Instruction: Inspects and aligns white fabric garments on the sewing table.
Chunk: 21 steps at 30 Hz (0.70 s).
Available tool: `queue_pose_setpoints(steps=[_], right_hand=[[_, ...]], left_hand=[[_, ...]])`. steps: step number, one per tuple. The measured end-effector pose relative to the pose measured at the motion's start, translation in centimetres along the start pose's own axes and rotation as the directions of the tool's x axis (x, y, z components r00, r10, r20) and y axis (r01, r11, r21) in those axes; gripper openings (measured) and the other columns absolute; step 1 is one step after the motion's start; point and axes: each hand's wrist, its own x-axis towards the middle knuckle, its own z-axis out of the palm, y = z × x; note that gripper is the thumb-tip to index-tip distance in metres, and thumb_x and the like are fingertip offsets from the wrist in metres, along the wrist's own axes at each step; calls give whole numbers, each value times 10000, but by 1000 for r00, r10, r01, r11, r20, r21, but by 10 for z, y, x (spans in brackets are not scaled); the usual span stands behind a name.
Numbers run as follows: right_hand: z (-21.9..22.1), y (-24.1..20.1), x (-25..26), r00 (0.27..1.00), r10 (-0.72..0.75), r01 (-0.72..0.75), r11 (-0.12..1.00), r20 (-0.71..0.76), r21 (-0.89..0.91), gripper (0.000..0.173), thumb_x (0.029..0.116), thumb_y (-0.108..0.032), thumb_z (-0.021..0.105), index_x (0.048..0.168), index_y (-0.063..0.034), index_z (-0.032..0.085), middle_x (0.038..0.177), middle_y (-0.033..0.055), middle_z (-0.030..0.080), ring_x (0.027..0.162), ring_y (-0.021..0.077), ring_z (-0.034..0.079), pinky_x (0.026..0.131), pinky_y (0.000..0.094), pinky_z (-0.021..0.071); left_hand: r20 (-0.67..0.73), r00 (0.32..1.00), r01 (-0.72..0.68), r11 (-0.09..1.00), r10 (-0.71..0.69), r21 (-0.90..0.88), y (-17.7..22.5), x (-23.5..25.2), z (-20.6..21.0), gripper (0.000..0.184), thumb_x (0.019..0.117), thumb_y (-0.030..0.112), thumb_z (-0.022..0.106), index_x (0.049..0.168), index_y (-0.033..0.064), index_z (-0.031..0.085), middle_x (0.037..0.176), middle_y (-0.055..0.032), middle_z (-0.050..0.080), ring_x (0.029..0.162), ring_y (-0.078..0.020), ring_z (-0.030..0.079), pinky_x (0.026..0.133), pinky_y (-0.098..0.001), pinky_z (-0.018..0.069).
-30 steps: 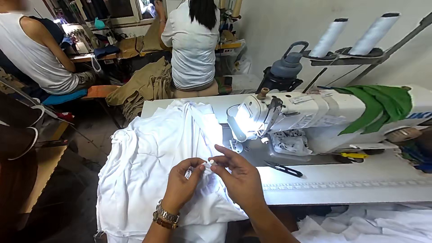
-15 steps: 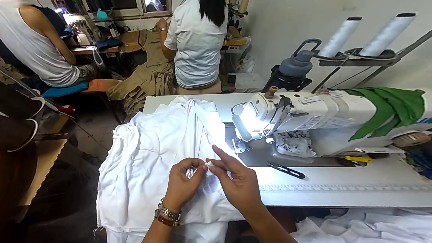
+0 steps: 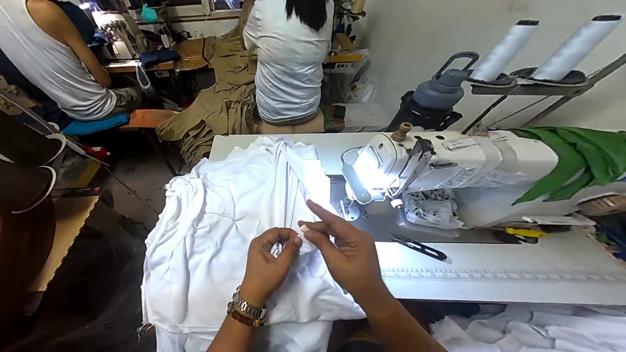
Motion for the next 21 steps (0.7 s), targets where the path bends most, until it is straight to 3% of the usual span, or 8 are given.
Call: queue_pose_setpoints(steps=[5,10,15,21], right_hand=[[3,7,-9,999,-23,22,997,-22,-77,394,959,-113,654,1347,-48,663,1033,16,763,907,32,716,826,198,598],[14,1,3,998,-65,68,983,25,-168,390,930,-85,638,1315,-71,699,918,10,727,784,20,650,728,147,545],[0,-4,8,999,33,-33,999,-2,26,429,948,-51,666,1375,-45,634,1047,22,768,895,50,727,835,227,609],[12,4,-3,1000,-17,18,993,7,-116,364,928,-92,658,1287,-53,708,957,14,747,847,24,698,781,174,581]], left_hand=[[-2,1000,-9,1000,9,23,-2,0,2,79,921,105,672,921,108,751,831,34,702,760,-56,662,706,-227,567],[-8,1000,-18,997,18,76,-5,-2,4,86,900,96,668,841,105,730,806,42,676,764,-35,647,711,-217,556],[-22,999,29,999,-29,16,-4,-1,-2,80,933,121,679,926,120,758,862,34,714,791,-57,670,724,-237,568],[-28,999,18,1000,-18,-8,-10,0,0,82,929,107,667,906,110,746,844,28,698,787,-62,658,729,-242,557]])
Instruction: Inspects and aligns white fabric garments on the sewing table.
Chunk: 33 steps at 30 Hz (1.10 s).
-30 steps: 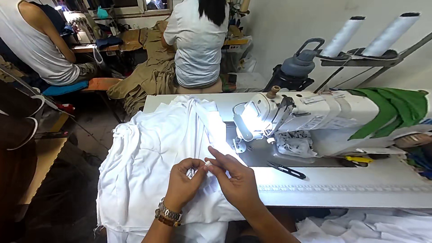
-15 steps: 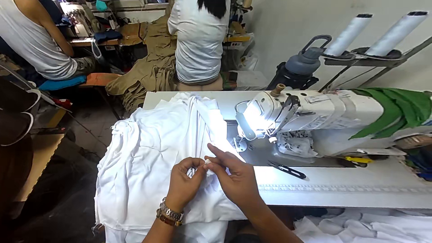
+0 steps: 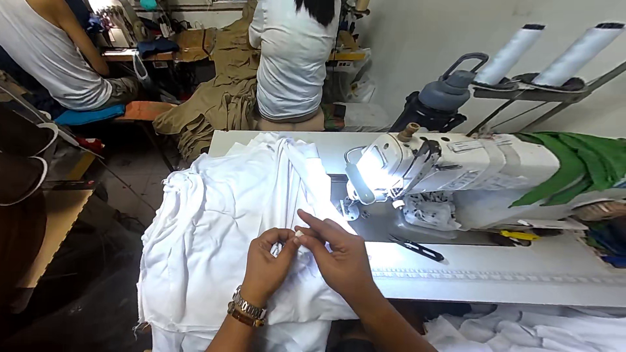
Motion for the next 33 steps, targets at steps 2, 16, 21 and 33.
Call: queue_pose_setpoints(steps=[2,16,21,33], right_hand=[[4,-2,5,1000,-6,6,1000,15,-22,373,927,-92,651,1294,-68,709,931,2,739,815,13,678,757,159,565],[-27,-20,43,788,559,-492,322,257,809,352,1067,-47,399,1345,-84,613,979,94,720,711,100,672,651,228,576],[-27,-24,43,779,584,-481,322,228,816,364,1069,-48,386,1360,-92,600,986,90,708,743,124,690,676,254,597],[-12,-36,76,816,545,-492,480,193,726,300,1072,-99,411,1298,-58,604,926,37,647,737,130,661,691,289,598]], left_hand=[[10,1000,-17,1000,17,19,-1,-1,0,73,923,103,681,883,100,742,837,25,696,785,-58,660,727,-241,565],[53,996,-67,997,69,-36,-3,-6,-3,107,978,126,640,990,119,746,911,29,698,864,-63,659,818,-262,560],[83,994,-58,992,67,-108,-4,-8,-10,130,997,103,615,1021,106,743,973,9,712,907,-83,669,847,-275,565],[667,733,-529,729,134,434,13,-22,14,311,898,319,742,1192,216,748,1287,-23,679,1228,-286,595,1114,-659,311]])
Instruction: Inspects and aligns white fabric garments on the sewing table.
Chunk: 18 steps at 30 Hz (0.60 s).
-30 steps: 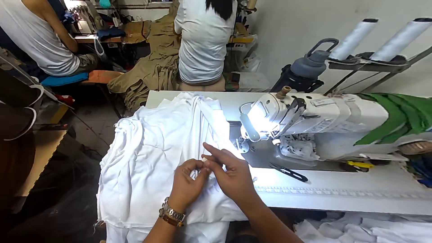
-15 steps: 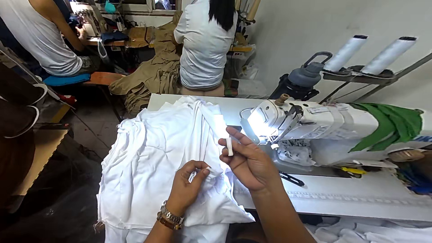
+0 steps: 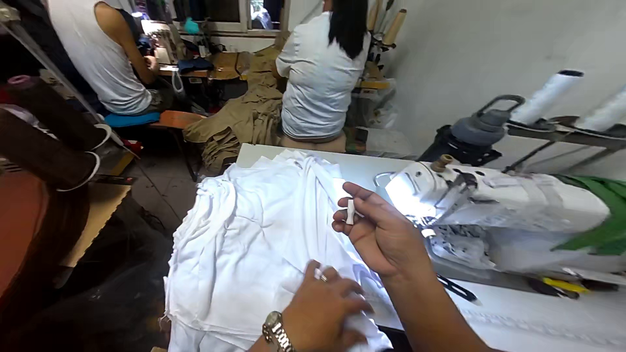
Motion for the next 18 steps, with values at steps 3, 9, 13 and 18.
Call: queue_pose_setpoints(steps=[3,9,13,18], right_hand=[[24,1,33,987,61,-37,986,146,-162,219,1061,-150,486,1204,-92,641,777,-36,583,626,70,594,598,240,566],[79,29,114,872,71,386,508,484,-770,199,1016,-183,643,1080,-7,711,966,116,696,792,185,640,748,393,541],[121,74,162,702,124,685,150,701,-713,260,1025,-93,563,1224,-17,712,1208,229,664,1145,368,644,1017,527,501],[153,110,194,550,231,807,99,802,-582,277,988,-15,587,1230,-44,718,1408,207,588,1293,355,582,1106,502,457]], left_hand=[[-94,984,-169,946,148,-278,9,-12,-16,337,928,301,730,1211,119,747,1364,-88,651,1326,-283,556,1206,-618,230],[-811,509,652,745,-290,143,-34,-91,-89,368,998,339,552,1234,116,726,1227,-86,703,1135,-295,651,945,-555,505],[-797,402,800,596,-451,67,-53,-119,-105,315,992,243,534,1113,57,757,1023,-145,692,928,-319,672,808,-510,563],[-789,385,788,616,-478,11,-50,-128,-104,297,905,325,664,978,49,748,900,-89,693,809,-224,676,734,-413,577]])
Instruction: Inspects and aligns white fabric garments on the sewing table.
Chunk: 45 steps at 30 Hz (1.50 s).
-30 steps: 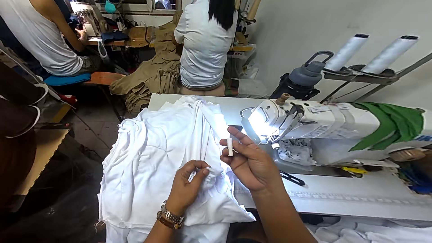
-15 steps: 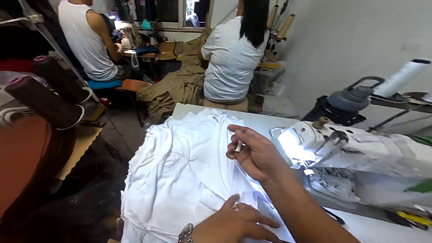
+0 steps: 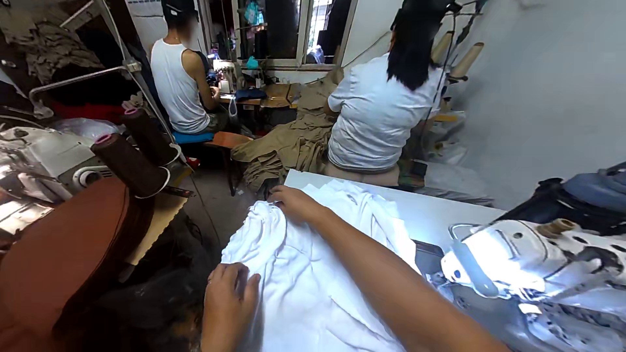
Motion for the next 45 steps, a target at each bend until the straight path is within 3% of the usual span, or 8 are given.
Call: queue_pose_setpoints(steps=[9,16,24,30,33,37,40,45], right_hand=[[-57,-3,-27,994,95,-77,958,-51,277,133,997,-48,589,1037,31,689,1000,178,687,916,278,657,847,498,520],[-92,-4,-65,997,-25,31,996,-79,80,179,1001,-14,595,1112,51,720,1092,213,685,1015,327,656,948,471,507],[-102,3,-107,945,-47,69,996,-323,59,126,957,6,640,1034,60,724,1001,202,692,937,314,673,881,477,535],[-120,-18,-157,850,46,48,985,-524,166,128,981,-56,609,1025,11,708,900,88,677,677,100,583,644,297,516],[-129,-16,-190,753,28,261,904,-658,338,93,950,-59,607,994,-36,685,900,-15,682,675,1,593,622,197,534],[-128,9,-217,712,-263,679,496,-651,542,115,1008,-188,635,1053,-202,740,997,-64,739,888,60,698,785,247,596],[-105,16,-211,745,-478,652,370,-466,662,148,1025,-208,604,1038,-173,747,1003,-36,748,948,103,715,845,305,605],[-76,-1,-199,810,-517,475,303,-276,827,143,993,-106,610,988,-106,754,1019,-17,746,974,81,700,851,267,581]], left_hand=[[-1,999,48,999,-49,-19,12,-8,1,148,933,190,665,935,63,739,826,-59,686,732,-165,679,684,-338,590],[-73,988,125,977,-139,-173,36,-6,-6,143,976,159,596,965,42,678,781,-14,650,640,-35,596,596,-195,507],[8,997,71,992,-71,-105,48,-5,-9,180,974,148,618,1003,28,750,859,-78,703,708,-140,651,666,-310,554],[-85,987,83,887,-135,-454,69,-6,-9,131,969,130,606,986,46,705,776,36,686,643,21,630,598,-146,535],[5,989,-98,677,148,-729,89,-15,-23,93,987,110,592,1008,94,681,833,83,678,703,33,628,628,-143,547],[43,667,-406,411,744,-816,122,-13,-25,144,1008,143,614,1005,34,709,967,-60,679,930,-81,622,820,-204,522],[12,601,-530,410,799,-742,131,1,-3,129,1012,155,627,1008,66,720,969,-31,689,953,-71,634,861,-209,528],[-43,668,-561,465,742,-685,126,20,26,108,1022,133,579,1023,78,672,1007,15,690,987,-39,630,902,-213,527]])
